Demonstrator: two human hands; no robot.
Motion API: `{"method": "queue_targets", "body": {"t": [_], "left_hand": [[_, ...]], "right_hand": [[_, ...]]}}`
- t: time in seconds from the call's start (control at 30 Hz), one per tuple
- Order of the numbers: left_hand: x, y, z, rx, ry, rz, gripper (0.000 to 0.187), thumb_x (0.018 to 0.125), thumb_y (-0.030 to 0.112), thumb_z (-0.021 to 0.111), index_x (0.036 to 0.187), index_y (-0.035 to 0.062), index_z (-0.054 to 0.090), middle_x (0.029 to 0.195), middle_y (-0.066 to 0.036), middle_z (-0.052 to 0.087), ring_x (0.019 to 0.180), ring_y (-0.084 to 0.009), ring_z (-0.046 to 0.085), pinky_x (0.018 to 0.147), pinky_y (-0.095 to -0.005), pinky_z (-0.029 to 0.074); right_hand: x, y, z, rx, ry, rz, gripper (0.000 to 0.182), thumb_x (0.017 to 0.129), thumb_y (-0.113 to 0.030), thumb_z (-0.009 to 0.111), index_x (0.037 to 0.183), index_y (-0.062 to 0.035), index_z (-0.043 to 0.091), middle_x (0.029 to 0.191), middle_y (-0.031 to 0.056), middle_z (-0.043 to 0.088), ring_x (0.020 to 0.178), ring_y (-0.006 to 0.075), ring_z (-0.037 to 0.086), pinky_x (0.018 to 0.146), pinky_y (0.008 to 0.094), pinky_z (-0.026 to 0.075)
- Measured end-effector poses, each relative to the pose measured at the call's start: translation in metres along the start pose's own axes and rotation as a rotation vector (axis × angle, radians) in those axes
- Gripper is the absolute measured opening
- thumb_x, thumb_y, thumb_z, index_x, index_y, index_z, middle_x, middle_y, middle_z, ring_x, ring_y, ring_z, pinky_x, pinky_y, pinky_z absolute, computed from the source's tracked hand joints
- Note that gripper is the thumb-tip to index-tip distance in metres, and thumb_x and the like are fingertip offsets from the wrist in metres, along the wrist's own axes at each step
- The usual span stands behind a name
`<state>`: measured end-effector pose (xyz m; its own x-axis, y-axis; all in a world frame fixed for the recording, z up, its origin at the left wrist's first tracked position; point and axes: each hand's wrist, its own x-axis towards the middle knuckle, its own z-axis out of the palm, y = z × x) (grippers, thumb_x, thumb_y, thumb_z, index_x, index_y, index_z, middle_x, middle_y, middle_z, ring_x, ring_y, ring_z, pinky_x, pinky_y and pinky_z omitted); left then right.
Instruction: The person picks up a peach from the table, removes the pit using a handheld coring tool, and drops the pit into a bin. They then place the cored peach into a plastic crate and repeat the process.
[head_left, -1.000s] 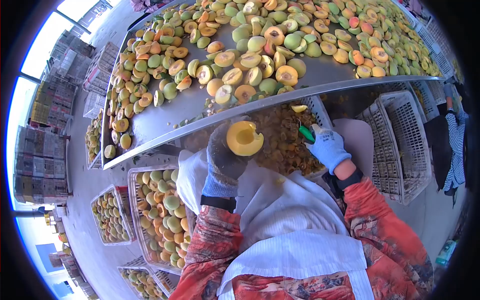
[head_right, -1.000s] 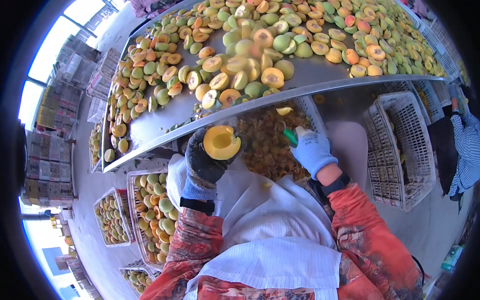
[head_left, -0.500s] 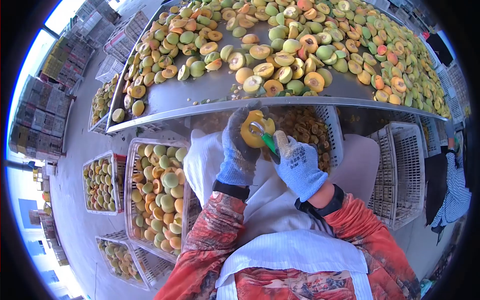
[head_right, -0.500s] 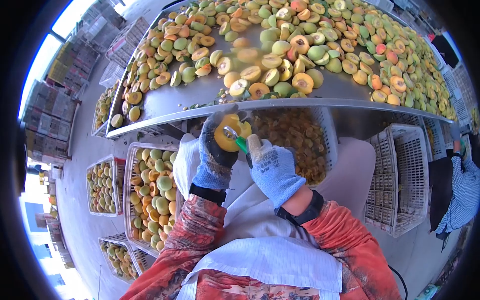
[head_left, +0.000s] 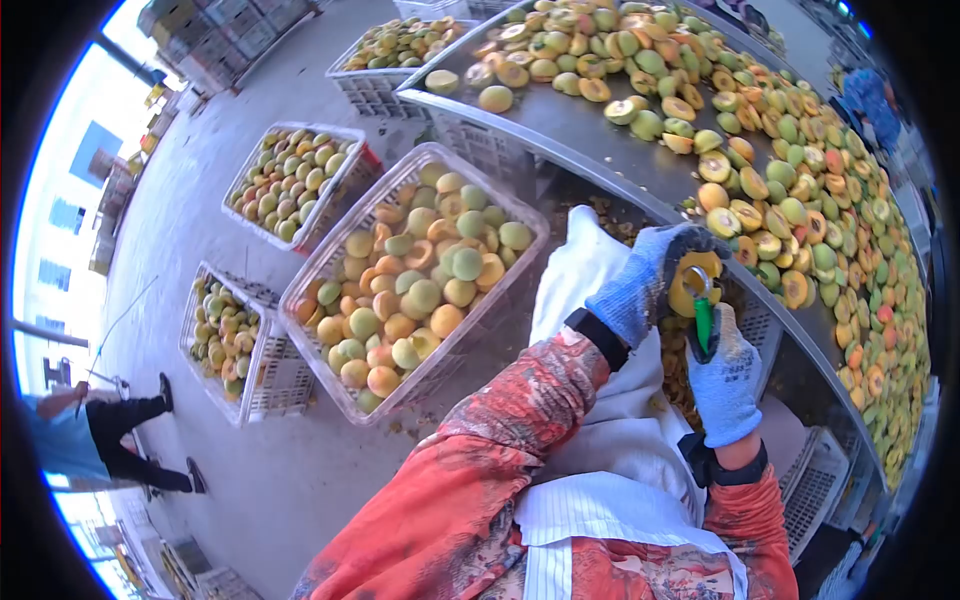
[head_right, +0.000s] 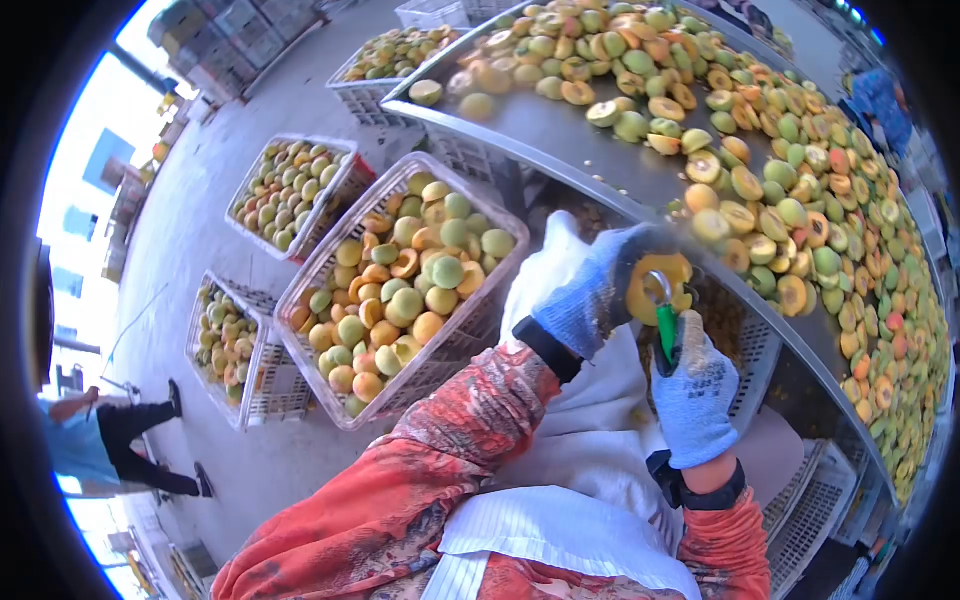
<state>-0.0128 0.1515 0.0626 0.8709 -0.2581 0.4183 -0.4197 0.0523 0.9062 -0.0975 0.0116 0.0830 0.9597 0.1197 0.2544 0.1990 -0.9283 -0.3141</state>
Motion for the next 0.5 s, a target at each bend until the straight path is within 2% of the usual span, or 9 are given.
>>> {"method": "queue_targets", "body": {"t": [0.03, 0.17, 0.23, 0.27, 0.37, 0.4, 0.43, 0.47, 0.5], "left_hand": [[-0.005, 0.036, -0.02, 0.328, -0.038, -0.012, 0.024, 0.085, 0.016, 0.054, 0.097, -0.0033, 0.058, 0.087, -0.014, 0.061, 0.073, -0.022, 0.063, 0.064, -0.0343, 0.055], [-0.01, -0.012, -0.049, 0.186, 0.113, 0.175, 0.028, 0.082, 0.016, 0.057, 0.103, -0.0026, 0.057, 0.085, -0.014, 0.063, 0.075, -0.0216, 0.063, 0.068, -0.0355, 0.054], [-0.014, -0.023, -0.062, 0.072, 0.211, 0.024, 0.045, 0.056, 0.017, 0.079, 0.094, 0.0045, 0.057, 0.089, -0.01, 0.065, 0.083, -0.0212, 0.063, 0.075, -0.0305, 0.047], [-0.011, -0.032, -0.069, -0.362, 0.24, 0.039, 0.047, 0.057, 0.015, 0.078, 0.097, 0.002, 0.057, 0.089, -0.011, 0.063, 0.082, -0.0215, 0.062, 0.074, -0.0301, 0.049], [-0.025, -0.023, -0.116, -0.319, 0.295, -0.048, 0.047, 0.061, 0.016, 0.077, 0.1, 0.0008, 0.056, 0.091, -0.01, 0.062, 0.085, -0.0193, 0.061, 0.077, -0.0305, 0.048], [-0.036, -0.025, -0.133, -0.159, 0.386, 0.031, 0.036, 0.072, 0.015, 0.069, 0.101, -0.0012, 0.055, 0.094, -0.01, 0.062, 0.088, -0.0179, 0.06, 0.077, -0.0297, 0.048], [-0.045, -0.017, -0.155, -0.933, 0.467, -0.285, 0.025, 0.08, 0.013, 0.058, 0.099, -0.0034, 0.057, 0.096, -0.01, 0.062, 0.09, -0.0169, 0.059, 0.076, -0.0283, 0.049], [-0.06, -0.036, -0.188, -0.423, 0.53, -0.208, 0.022, 0.085, 0.012, 0.05, 0.097, -0.0048, 0.058, 0.094, -0.01, 0.062, 0.088, -0.0164, 0.06, 0.075, -0.0261, 0.049], [-0.079, -0.052, -0.221, -0.44, 0.705, -0.326, 0.019, 0.085, 0.011, 0.052, 0.093, -0.0037, 0.061, 0.091, -0.008, 0.063, 0.082, -0.0146, 0.06, 0.074, -0.0248, 0.048]], "right_hand": [[0.006, -0.007, 0.0, 0.056, -0.02, -0.025, 0.028, 0.078, -0.011, 0.062, 0.103, -0.0017, 0.051, 0.067, 0.0203, 0.057, 0.062, 0.0387, 0.058, 0.053, 0.0442, 0.045], [0.023, -0.027, 0.016, 0.104, -0.076, -0.253, 0.032, 0.076, -0.012, 0.064, 0.104, -0.0016, 0.052, 0.067, 0.017, 0.058, 0.058, 0.035, 0.058, 0.051, 0.0421, 0.044], [0.023, -0.047, 0.034, 0.154, -0.05, -0.329, 0.029, 0.075, -0.011, 0.064, 0.1, -0.0014, 0.053, 0.067, 0.0181, 0.058, 0.06, 0.0362, 0.058, 0.051, 0.042, 0.044], [0.028, -0.055, 0.04, 0.205, -0.066, -0.333, 0.027, 0.075, -0.011, 0.065, 0.098, -0.0022, 0.053, 0.065, 0.0169, 0.058, 0.056, 0.0327, 0.059, 0.049, 0.04, 0.044], [0.051, -0.091, 0.038, 0.606, -0.267, -0.109, 0.021, 0.077, -0.01, 0.066, 0.093, -0.0056, 0.053, 0.058, 0.0078, 0.054, 0.045, 0.0156, 0.055, 0.041, 0.0302, 0.04], [0.06, -0.097, 0.031, 0.8, -0.392, 0.187, 0.019, 0.078, -0.008, 0.066, 0.093, -0.0086, 0.053, 0.06, 0.0011, 0.052, 0.045, 0.0057, 0.048, 0.038, 0.0224, 0.037], [0.068, -0.094, 0.032, 0.894, -0.345, 0.293, 0.019, 0.078, -0.003, 0.064, 0.093, -0.0082, 0.053, 0.065, -0.0004, 0.053, 0.045, 0.0049, 0.047, 0.039, 0.0191, 0.038], [0.074, -0.084, 0.03, 0.935, -0.267, 0.281, 0.02, 0.078, -0.002, 0.064, 0.094, -0.0071, 0.053, 0.066, 0.0004, 0.054, 0.045, 0.0053, 0.047, 0.04, 0.0188, 0.039], [0.079, -0.073, 0.028, 0.974, -0.182, 0.272, 0.021, 0.078, -0.001, 0.063, 0.095, -0.0061, 0.053, 0.068, 0.0013, 0.054, 0.046, 0.0057, 0.048, 0.04, 0.0185, 0.04]]}}
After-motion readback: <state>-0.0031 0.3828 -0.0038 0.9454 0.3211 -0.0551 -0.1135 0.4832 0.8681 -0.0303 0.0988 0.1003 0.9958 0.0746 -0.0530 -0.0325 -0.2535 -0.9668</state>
